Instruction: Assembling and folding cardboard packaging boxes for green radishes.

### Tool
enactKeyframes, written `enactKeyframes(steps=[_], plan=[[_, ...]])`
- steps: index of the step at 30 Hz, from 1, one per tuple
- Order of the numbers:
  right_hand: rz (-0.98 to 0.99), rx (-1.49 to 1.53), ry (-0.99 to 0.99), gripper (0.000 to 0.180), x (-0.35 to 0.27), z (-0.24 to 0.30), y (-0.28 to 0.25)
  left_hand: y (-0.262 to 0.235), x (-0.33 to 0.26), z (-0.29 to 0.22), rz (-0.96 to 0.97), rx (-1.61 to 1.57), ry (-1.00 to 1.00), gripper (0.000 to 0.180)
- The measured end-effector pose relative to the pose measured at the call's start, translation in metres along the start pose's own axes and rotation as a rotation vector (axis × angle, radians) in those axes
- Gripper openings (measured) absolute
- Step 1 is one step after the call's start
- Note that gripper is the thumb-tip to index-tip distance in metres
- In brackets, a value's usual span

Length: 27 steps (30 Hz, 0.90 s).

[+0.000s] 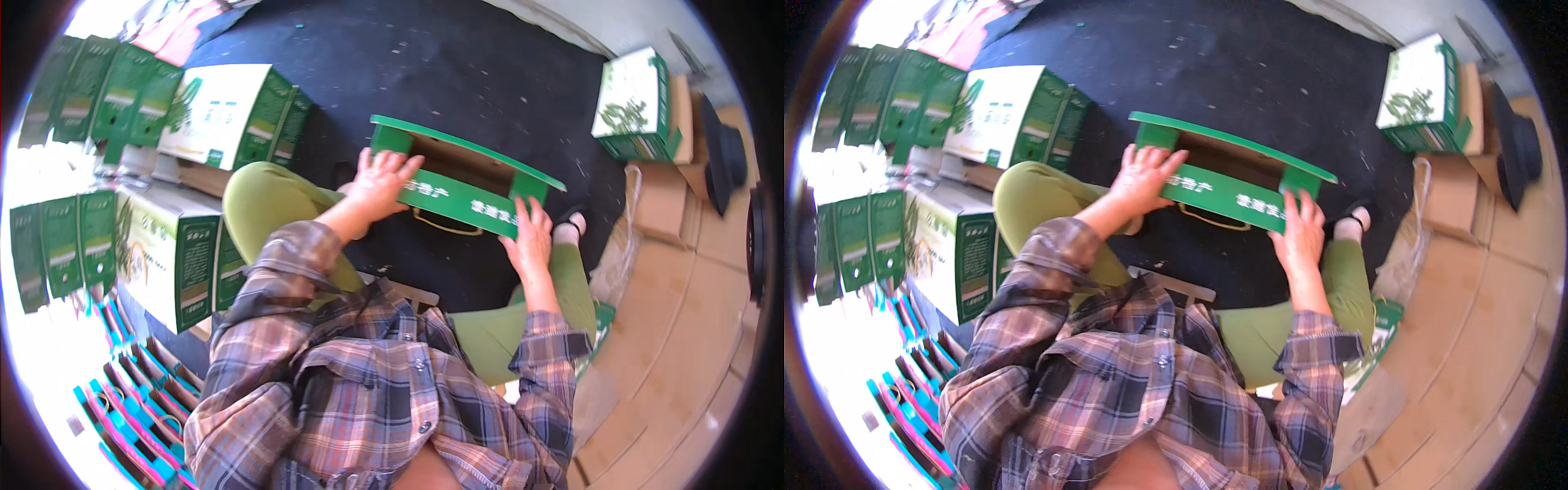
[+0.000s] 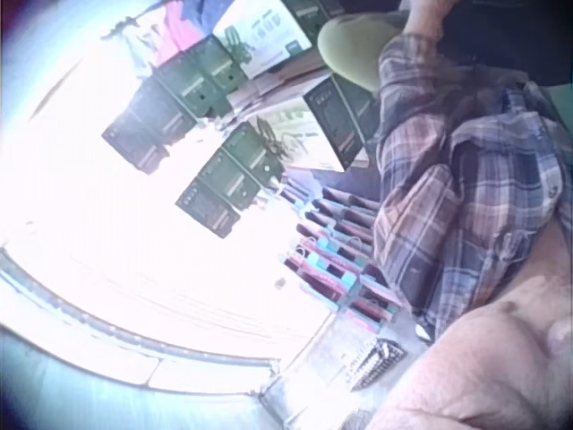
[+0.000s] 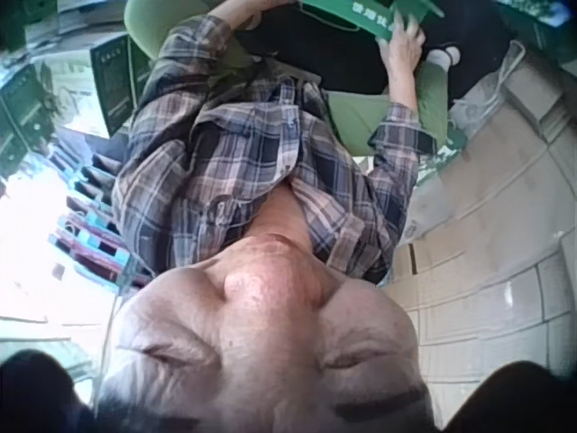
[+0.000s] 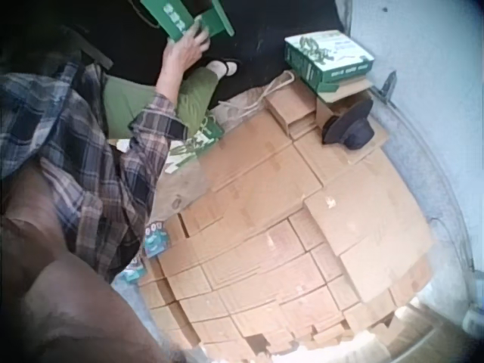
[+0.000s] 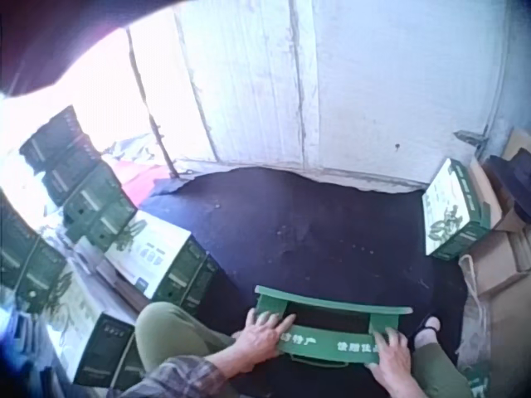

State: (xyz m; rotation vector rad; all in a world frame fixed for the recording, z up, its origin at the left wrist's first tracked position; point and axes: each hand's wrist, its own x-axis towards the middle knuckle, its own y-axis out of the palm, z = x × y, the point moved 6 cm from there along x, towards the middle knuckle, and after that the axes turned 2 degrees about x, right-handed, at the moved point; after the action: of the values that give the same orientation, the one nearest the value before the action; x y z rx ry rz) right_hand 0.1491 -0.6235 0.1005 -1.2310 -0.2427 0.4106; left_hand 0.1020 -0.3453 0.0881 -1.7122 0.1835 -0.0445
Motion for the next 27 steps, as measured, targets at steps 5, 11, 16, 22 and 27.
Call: enactKeyframes(steps=[5, 11, 16, 22, 27], plan=[[0.039, -0.021, 0.019, 0.086, -0.005, -0.007, 0.007, -0.004, 0.003, -0.014, -0.075, 0.011, 0.108, 0.098], [0.070, 0.025, -0.025, 0.086, -0.004, -0.001, 0.010, 0.001, 0.000, -0.017, -0.081, -0.097, 0.191, 0.086], [0.084, 0.188, 0.050, 0.084, -0.001, -0.012, -0.009, 0.000, 0.005, -0.014, -0.144, -0.145, 0.170, 0.079], [-0.001, 0.368, 0.118, 0.059, -0.001, -0.061, -0.061, -0.020, 0.014, 0.026, -0.235, -0.379, -0.138, 0.078], [0.032, 0.414, 0.326, 0.051, -0.017, -0.086, -0.087, -0.054, 0.020, 0.091, -0.315, -0.719, -0.573, 0.084]])
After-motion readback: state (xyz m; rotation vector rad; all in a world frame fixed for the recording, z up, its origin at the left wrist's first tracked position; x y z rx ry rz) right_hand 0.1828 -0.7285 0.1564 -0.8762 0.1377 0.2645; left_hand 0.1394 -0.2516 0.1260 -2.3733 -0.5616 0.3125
